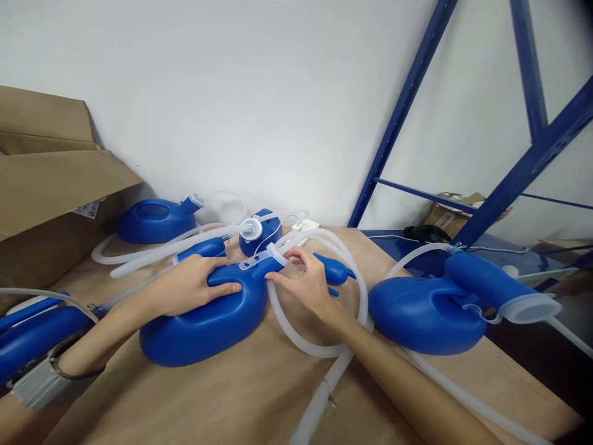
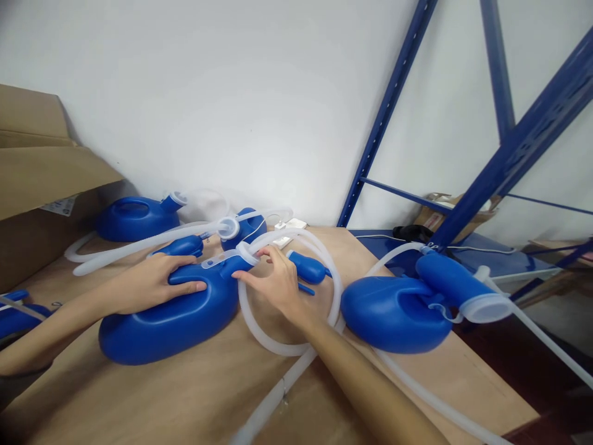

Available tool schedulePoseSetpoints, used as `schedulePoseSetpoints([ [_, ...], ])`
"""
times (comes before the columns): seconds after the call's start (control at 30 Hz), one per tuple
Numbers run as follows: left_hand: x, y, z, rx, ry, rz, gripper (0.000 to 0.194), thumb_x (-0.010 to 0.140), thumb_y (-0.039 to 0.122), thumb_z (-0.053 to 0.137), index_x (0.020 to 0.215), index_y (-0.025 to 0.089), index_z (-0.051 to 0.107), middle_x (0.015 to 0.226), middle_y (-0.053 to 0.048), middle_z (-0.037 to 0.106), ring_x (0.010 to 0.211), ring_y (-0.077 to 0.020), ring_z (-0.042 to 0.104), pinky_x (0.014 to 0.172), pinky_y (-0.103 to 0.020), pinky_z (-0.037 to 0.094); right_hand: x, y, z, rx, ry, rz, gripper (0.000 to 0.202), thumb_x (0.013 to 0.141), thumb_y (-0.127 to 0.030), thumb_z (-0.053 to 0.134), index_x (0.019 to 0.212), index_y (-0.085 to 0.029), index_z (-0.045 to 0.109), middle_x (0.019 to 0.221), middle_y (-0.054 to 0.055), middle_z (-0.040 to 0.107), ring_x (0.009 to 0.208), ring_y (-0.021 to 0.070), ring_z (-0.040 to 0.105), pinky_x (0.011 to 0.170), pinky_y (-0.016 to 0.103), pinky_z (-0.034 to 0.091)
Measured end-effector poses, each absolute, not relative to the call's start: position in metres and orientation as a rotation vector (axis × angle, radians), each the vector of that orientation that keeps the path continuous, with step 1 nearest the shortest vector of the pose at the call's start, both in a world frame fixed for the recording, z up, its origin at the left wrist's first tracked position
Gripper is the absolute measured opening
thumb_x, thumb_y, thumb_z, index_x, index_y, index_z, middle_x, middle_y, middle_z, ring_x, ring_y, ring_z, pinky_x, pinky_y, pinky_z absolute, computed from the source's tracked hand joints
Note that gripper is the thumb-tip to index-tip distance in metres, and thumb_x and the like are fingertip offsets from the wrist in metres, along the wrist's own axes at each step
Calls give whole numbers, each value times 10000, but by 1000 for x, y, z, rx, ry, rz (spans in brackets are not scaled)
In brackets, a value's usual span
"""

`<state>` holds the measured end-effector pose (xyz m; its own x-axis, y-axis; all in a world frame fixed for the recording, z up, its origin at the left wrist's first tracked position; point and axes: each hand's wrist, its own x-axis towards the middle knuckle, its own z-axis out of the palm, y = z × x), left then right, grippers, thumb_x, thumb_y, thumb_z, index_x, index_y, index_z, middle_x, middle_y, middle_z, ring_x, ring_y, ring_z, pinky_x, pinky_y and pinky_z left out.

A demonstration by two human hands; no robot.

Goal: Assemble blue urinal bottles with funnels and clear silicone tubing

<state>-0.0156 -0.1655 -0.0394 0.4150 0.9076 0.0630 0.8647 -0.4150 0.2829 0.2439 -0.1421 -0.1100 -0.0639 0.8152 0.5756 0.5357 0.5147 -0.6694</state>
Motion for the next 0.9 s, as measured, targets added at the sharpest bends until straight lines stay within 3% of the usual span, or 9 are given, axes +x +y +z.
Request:
schedulePoseSetpoints([
  [0.13, -16, -166, -39, 2462, 1550, 309, 619, 908, 764, 477, 1144, 253, 735, 1041, -67, 783, 934, -303, 710, 778, -360, 499, 243, -143, -104, -1180, -1824, 467, 674, 727, -608, 847, 1249, -244, 623, 1258, 91, 722, 1178, 335, 667, 1045, 518, 518],
  [0.3, -16, -165, -41, 2460, 1555, 309, 637, 900, 779, 463, 1105, 245, 743, 1059, -74, 780, 953, -309, 707, 790, -371, 503, 238, -142, -104, -1092, -1895, 645, 859, 771, -523, 846, 1512, -297, 476, 1552, 102, 529, 1465, 334, 458, 1204, 544, 392],
  [0.43, -17, -163, -42, 2474, 1557, 305, 654, 901, 775, 467, 1156, 238, 742, 1094, -86, 775, 981, -320, 702, 806, -382, 504, 236, -137, -112, -1001, -1820, 791, 902, 805, -497, 823, 1581, -320, 400, 1527, 95, 561, 1396, 322, 544, 1141, 516, 478],
  [0.6, -16, -162, -42, 2510, 1556, 296, 647, 901, 768, 480, 1171, 246, 752, 1066, -83, 782, 965, -323, 704, 800, -380, 496, 238, -135, -119, -1010, -1791, 724, 850, 795, -496, 838, 1541, -308, 476, 1485, 79, 604, 1365, 330, 571, 1142, 498, 475],
  [0.73, -15, -161, -41, 2525, 1533, 297, 629, 906, 758, 481, 1146, 248, 760, 1029, -75, 784, 933, -310, 705, 755, -360, 485, 239, -135, -121, -1057, -1826, 668, 788, 820, -490, 817, 1513, -269, 516, 1332, 97, 703, 1181, 336, 680, 1058, 510, 522],
  [0.9, -14, -162, -40, 2512, 1522, 295, 602, 909, 741, 491, 1078, 233, 764, 998, -76, 781, 892, -296, 702, 752, -360, 477, 237, -139, -118, -1061, -1793, 710, 699, 816, -463, 818, 1444, -276, 574, 1242, 78, 737, 1057, 304, 716, 961, 486, 566],
])
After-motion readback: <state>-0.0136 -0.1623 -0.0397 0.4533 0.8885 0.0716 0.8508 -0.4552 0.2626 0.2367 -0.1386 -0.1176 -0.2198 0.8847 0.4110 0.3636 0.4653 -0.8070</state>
